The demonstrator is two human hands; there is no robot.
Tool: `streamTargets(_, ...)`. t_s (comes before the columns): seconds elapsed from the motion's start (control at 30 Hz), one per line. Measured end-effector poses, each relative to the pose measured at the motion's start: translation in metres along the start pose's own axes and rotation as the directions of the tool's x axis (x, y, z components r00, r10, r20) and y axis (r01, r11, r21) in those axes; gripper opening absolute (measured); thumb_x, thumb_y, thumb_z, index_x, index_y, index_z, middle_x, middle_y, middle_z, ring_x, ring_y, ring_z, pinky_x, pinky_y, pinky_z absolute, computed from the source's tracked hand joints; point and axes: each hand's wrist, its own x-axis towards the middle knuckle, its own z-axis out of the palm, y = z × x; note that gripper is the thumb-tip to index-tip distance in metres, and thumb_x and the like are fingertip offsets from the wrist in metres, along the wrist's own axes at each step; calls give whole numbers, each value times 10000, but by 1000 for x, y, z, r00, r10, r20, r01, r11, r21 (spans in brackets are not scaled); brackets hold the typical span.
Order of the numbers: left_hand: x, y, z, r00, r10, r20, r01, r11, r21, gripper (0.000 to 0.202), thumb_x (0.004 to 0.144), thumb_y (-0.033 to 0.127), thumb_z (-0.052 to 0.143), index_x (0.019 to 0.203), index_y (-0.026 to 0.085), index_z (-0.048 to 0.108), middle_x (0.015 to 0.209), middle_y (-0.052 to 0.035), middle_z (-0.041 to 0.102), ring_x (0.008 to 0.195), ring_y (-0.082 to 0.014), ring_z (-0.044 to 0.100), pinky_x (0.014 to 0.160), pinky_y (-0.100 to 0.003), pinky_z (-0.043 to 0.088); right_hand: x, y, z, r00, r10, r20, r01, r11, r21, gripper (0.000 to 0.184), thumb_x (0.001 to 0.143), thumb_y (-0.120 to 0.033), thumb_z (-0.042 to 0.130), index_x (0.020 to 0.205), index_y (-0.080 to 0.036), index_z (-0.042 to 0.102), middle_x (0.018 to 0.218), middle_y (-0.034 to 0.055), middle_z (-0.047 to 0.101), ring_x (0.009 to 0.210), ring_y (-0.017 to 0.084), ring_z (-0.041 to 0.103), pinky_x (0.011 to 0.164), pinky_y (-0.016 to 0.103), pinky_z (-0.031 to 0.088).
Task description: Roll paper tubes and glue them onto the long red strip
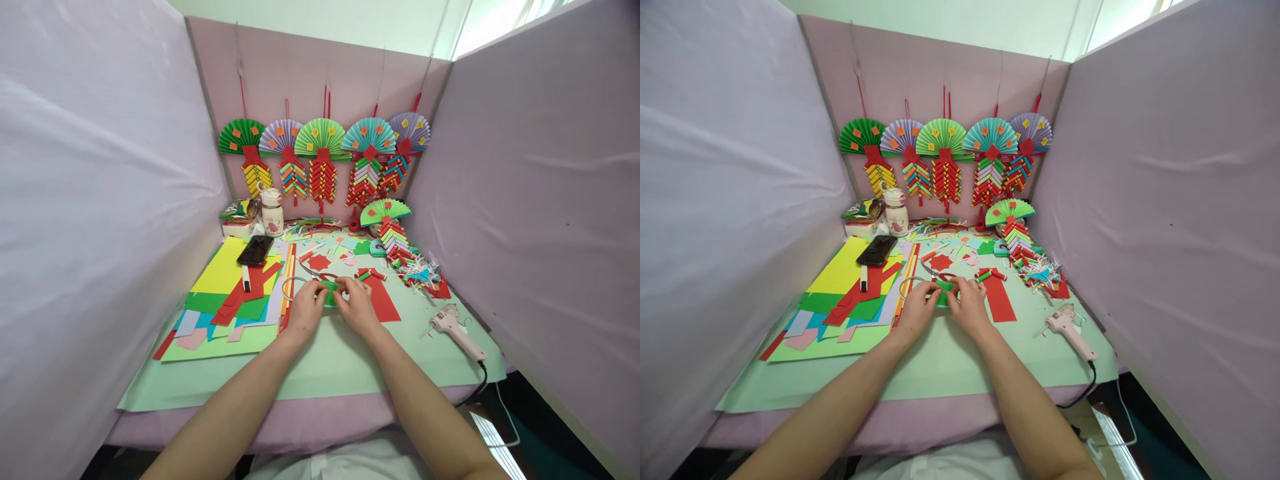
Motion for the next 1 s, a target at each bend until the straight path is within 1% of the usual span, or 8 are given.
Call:
streamTargets(0.1,0,0,1,1000,8,-24,-9,1000,-16,111,846,194,495,818,185,602,834,-37,621,808,-171,560,732,-282,416,0,-2,2,999,40,-12,-40,999,9,165,885,-344,488,945,-242,603,871,29,678,942,222,526,866,361,283)
streamTargets(0.2,0,0,1,999,13,-33,-14,999,-34,101,839,203,509,822,184,607,830,-35,627,806,-170,561,737,-283,414,-1,-3,3,997,65,-34,-64,998,13,188,898,-337,477,830,-244,626,906,29,677,961,221,513,855,357,273)
streamTargets(0.43,2,-5,2,998,-62,-31,58,993,-105,65,790,156,540,816,197,583,836,-17,635,795,-158,577,739,-278,435,-2,-1,5,981,73,-178,-75,997,-5,196,903,-327,491,806,-233,633,896,20,666,926,213,491,816,345,242)
streamTargets(0.5,2,-7,4,995,-97,-38,90,984,-155,129,770,136,553,879,205,561,853,-12,629,784,-151,588,720,-271,446,-2,-1,5,979,56,-194,-59,998,-7,190,903,-326,500,802,-234,632,884,11,668,918,208,491,817,344,232)
streamTargets(0.6,2,-11,7,984,-164,-62,144,957,-253,305,740,125,581,1022,212,506,847,-10,620,768,-149,604,696,-268,457,-2,-3,5,978,35,-203,-37,999,-5,186,906,-323,506,803,-238,635,874,2,673,909,203,494,823,347,221)
streamTargets(0.67,4,-15,9,977,-202,-68,172,935,-311,363,722,127,596,1060,202,488,826,-12,622,764,-152,610,701,-273,464,-3,-4,5,979,26,-203,-27,1000,-4,188,907,-323,508,801,-239,639,873,1,675,906,203,496,826,349,217)
streamTargets(0.83,8,-22,10,968,-252,-4,232,896,-378,116,711,192,601,819,166,568,807,-31,640,770,-157,613,720,-278,468,-4,-7,6,979,-1,-201,-2,1000,-13,183,902,-330,522,805,-243,650,857,-4,673,909,199,492,843,350,208)
streamTargets(1.0,8,-24,12,960,-275,44,267,864,-427,136,718,266,598,802,162,617,766,-26,658,729,-153,611,677,-264,470,-5,-7,6,977,-23,-212,16,999,-34,169,902,-323,526,817,-245,649,857,-9,668,913,195,483,852,351,207)
